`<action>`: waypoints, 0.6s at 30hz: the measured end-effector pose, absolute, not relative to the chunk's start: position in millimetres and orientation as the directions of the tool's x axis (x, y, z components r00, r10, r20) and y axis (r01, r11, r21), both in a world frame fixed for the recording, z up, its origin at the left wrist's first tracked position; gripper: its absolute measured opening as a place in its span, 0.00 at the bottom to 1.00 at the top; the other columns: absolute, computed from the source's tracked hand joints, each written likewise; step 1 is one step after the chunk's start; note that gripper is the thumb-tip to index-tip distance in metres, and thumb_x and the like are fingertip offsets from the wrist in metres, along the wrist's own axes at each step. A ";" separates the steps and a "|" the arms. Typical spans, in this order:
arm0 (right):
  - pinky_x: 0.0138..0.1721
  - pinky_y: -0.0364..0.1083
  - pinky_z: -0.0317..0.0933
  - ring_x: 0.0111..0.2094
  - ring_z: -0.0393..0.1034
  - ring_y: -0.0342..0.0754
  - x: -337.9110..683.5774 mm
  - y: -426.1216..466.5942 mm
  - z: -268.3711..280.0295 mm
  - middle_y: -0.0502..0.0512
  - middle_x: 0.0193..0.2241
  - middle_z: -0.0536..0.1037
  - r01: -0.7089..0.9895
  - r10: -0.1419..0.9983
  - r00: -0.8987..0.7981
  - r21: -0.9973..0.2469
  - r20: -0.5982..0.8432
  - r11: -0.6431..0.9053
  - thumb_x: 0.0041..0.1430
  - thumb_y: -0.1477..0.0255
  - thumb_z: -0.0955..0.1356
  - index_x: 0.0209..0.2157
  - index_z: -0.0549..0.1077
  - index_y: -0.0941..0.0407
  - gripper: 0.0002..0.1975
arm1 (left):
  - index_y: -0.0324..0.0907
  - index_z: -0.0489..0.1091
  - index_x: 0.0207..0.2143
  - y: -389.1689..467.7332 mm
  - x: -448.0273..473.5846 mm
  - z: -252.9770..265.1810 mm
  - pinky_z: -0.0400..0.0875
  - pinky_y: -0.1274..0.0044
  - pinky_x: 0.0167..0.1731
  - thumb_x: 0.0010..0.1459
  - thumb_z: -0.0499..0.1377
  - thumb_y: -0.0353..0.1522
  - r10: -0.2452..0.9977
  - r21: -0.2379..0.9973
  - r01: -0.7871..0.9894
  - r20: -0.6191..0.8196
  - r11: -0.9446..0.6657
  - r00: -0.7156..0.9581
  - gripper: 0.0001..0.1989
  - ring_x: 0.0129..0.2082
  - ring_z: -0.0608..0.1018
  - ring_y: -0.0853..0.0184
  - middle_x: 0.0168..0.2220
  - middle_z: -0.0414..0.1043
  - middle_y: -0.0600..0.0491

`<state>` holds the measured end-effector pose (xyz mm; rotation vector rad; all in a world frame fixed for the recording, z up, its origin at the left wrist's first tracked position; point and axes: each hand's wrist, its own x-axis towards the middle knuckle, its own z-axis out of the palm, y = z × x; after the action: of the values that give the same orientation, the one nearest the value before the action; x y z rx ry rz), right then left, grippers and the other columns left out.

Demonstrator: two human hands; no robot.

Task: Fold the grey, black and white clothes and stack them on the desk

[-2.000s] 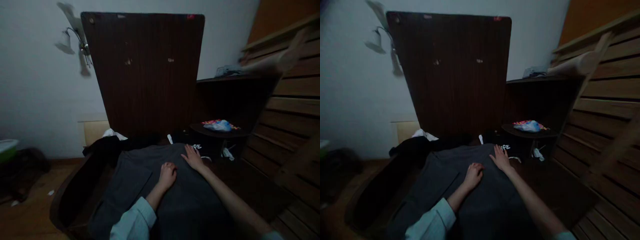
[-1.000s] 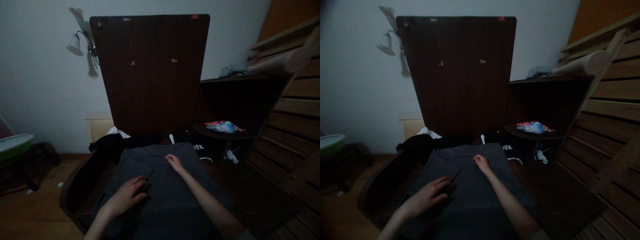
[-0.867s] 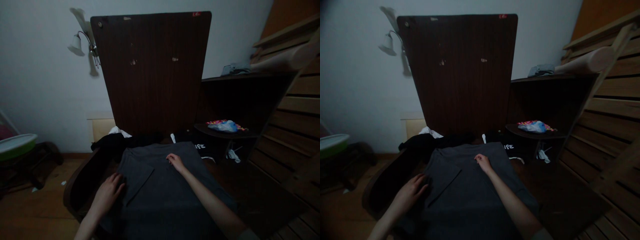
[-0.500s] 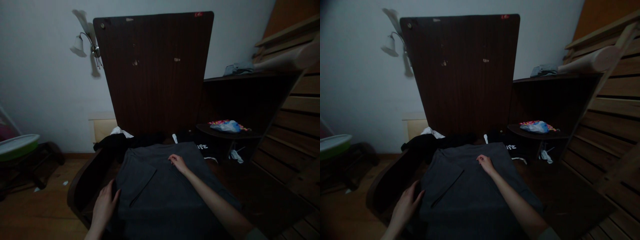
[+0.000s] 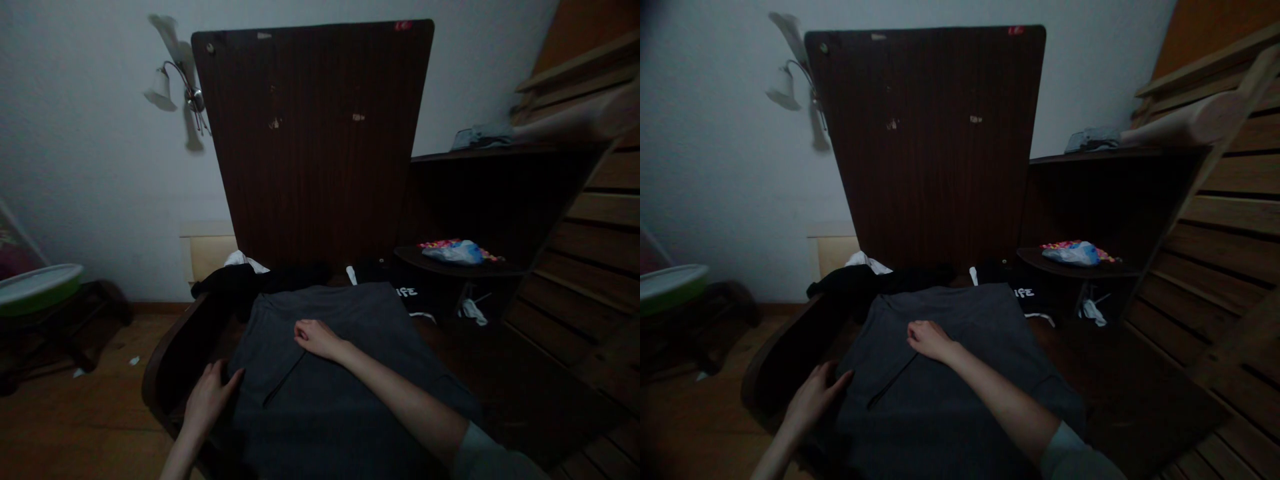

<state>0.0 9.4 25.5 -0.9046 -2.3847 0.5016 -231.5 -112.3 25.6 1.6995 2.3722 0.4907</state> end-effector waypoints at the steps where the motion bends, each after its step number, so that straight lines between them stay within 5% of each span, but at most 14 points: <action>1: 0.26 0.39 0.51 0.23 0.60 0.40 -5.9 10.4 22.9 0.47 0.20 0.67 0.470 0.689 -0.646 -0.540 0.328 0.698 0.46 0.77 0.65 0.24 0.69 0.56 0.03 | 0.34 0.63 0.44 -111.8 -230.9 26.7 0.65 0.71 0.42 0.52 0.45 0.46 0.945 0.355 0.889 0.037 0.291 -0.324 0.27 0.42 0.73 0.57 0.42 0.68 0.41; 5: 0.22 0.38 0.51 0.19 0.58 0.38 -15.2 18.9 6.6 0.45 0.16 0.65 0.373 0.781 -0.567 -0.764 0.261 0.526 0.47 0.76 0.65 0.22 0.69 0.57 0.04 | 0.36 0.63 0.44 -107.4 -230.9 27.4 0.66 0.75 0.39 0.52 0.49 0.42 0.947 0.406 0.865 0.000 0.295 -0.322 0.22 0.42 0.74 0.60 0.41 0.71 0.44; 9: 0.18 0.37 0.51 0.15 0.59 0.37 -10.8 22.9 -1.1 0.45 0.15 0.66 0.178 0.822 -0.550 -0.941 0.148 0.288 0.50 0.62 0.63 0.23 0.70 0.58 0.13 | 0.38 0.64 0.43 -103.7 -223.4 31.8 0.66 0.77 0.39 0.52 0.50 0.34 0.952 0.518 0.824 0.061 0.228 -0.301 0.16 0.41 0.74 0.62 0.40 0.72 0.47; 14: 0.15 0.38 0.51 0.13 0.61 0.38 -9.4 26.5 2.4 0.51 0.17 0.72 0.042 0.792 -0.610 -0.997 0.027 0.066 0.46 0.45 0.58 0.23 0.70 0.60 0.30 | 0.37 0.65 0.44 -103.7 -172.9 49.9 0.64 0.76 0.42 0.52 0.48 0.27 0.944 0.475 0.876 0.242 0.088 -0.226 0.17 0.43 0.72 0.64 0.43 0.69 0.46; 18: 0.19 0.39 0.55 0.16 0.62 0.39 -10.5 32.9 4.3 0.49 0.14 0.69 0.014 0.845 -0.528 -0.995 -0.087 -0.094 0.46 0.46 0.59 0.20 0.70 0.59 0.29 | 0.41 0.64 0.47 -102.0 -116.1 52.9 0.65 0.78 0.38 0.54 0.48 0.27 0.984 0.366 0.930 0.155 0.024 -0.086 0.18 0.40 0.73 0.65 0.44 0.67 0.47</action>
<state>-10.5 32.9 4.3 -0.9542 -1.5504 1.6908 -116.1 -102.0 52.9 2.0218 2.1413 0.5719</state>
